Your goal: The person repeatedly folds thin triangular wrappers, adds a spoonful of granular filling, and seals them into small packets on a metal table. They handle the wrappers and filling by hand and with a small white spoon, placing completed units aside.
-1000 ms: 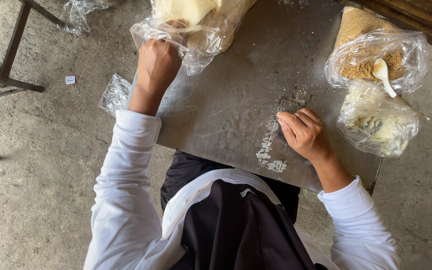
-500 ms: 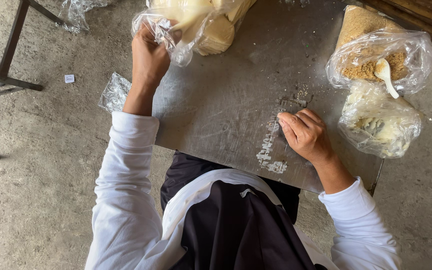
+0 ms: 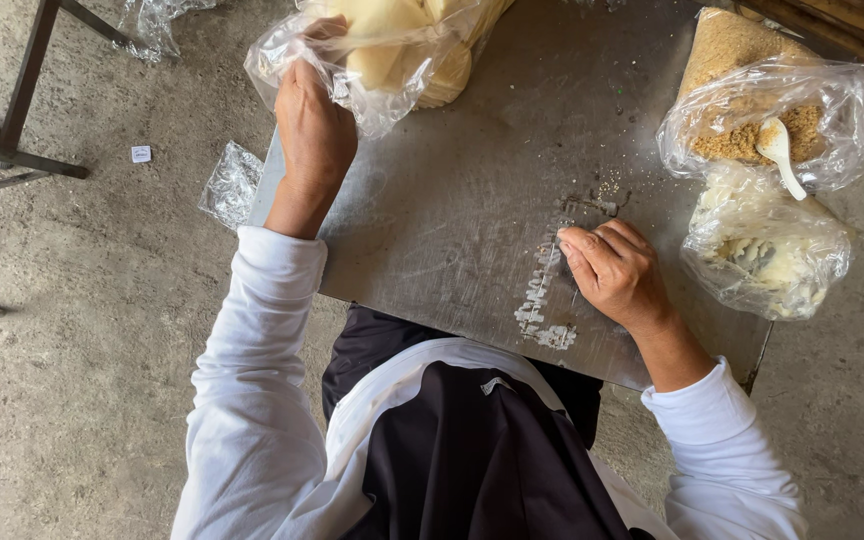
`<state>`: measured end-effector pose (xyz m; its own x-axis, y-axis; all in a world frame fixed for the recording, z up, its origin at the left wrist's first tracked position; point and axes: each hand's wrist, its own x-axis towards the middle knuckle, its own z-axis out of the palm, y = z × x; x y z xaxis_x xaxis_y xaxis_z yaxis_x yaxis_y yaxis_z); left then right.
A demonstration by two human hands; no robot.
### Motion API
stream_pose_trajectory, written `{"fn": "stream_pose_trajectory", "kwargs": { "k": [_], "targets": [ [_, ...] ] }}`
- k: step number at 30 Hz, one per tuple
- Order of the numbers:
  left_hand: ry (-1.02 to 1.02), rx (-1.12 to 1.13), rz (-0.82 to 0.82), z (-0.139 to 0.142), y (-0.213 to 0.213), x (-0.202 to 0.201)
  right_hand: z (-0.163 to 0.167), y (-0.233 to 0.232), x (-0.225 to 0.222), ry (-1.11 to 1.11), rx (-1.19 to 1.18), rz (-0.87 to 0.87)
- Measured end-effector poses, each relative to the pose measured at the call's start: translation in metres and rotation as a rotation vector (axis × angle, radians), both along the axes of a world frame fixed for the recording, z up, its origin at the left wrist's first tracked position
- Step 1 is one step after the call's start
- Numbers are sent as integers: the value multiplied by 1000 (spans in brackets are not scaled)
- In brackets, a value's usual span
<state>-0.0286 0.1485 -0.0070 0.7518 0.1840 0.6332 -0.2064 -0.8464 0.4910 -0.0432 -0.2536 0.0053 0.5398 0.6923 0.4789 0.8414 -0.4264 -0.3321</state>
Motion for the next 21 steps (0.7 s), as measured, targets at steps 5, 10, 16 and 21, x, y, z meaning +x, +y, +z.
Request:
{"fn": "stream_pose_trajectory", "kwargs": {
  "k": [5, 10, 16, 21],
  "targets": [
    [-178, -6, -122, -2, 2, -1, 1, 0, -1, -9, 1, 5],
    [-180, 92, -63, 9, -7, -15, 1, 0, 0, -9, 0, 11],
    [117, 166, 32, 47, -25, -100, 5, 1, -2, -6, -17, -1],
    [405, -124, 0, 90, -11, -164, 9, 3, -5, 3, -15, 7]
  ]
}}
